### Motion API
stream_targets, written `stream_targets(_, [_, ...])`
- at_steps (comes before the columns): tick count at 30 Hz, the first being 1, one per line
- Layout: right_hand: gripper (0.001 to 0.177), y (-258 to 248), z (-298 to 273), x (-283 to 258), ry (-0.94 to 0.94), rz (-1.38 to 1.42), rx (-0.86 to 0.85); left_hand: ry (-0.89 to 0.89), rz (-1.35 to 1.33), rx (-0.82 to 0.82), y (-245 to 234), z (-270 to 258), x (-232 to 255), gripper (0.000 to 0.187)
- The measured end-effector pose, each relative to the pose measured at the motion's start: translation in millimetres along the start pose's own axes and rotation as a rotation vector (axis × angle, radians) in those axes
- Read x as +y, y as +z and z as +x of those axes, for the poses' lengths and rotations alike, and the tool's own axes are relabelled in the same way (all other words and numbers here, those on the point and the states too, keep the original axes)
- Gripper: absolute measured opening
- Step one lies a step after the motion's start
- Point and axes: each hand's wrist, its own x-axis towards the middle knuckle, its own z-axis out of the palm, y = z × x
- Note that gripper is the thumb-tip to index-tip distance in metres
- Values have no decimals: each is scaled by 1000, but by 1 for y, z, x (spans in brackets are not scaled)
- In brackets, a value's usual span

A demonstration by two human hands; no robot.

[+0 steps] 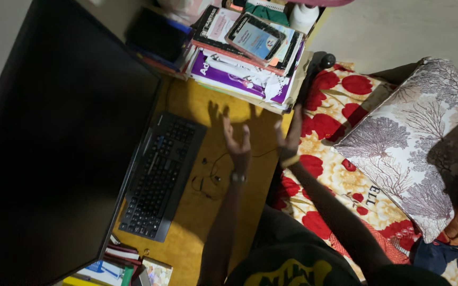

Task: The person organizes folders, notebooks, and stationery items on a desk, moving a monitor aside and handling various items like pens, small documents, and several multicolored files.

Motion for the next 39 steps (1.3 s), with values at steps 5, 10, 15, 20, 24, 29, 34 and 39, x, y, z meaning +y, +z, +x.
stream_targets(5, [65, -2, -124, -11, 19, 200, -309, -199, -368, 22, -52, -95, -46, 72])
stream_targets(10, [52, 48, -167, 3, 750, 1033, -345, -295, -886, 160, -105, -123, -37, 68])
stream_targets(15, [60, 53, -159, -64, 834, 1355, -530, -46, -1069, 171, -179, -115, 9, 70])
stream_targets(20, [70, 45, -184, -151, 917, 1437, -780, -12, -1034, 340, -263, -155, 50, 69])
stream_targets(24, [72, 50, -244, -204, 951, 1601, -940, 106, -1027, 484, -319, -213, 78, 70])
stream_targets(29, [69, 64, -328, -266, 948, 1635, -1190, 210, -1091, 613, -376, -290, 101, 70])
stream_targets(34, [69, 69, -398, -307, 1141, 1653, -1249, 179, -1092, 768, -437, -349, 111, 69])
stream_targets(39, [71, 56, -425, -312, 1128, 1600, -1316, 224, -1073, 803, -464, -393, 113, 69])
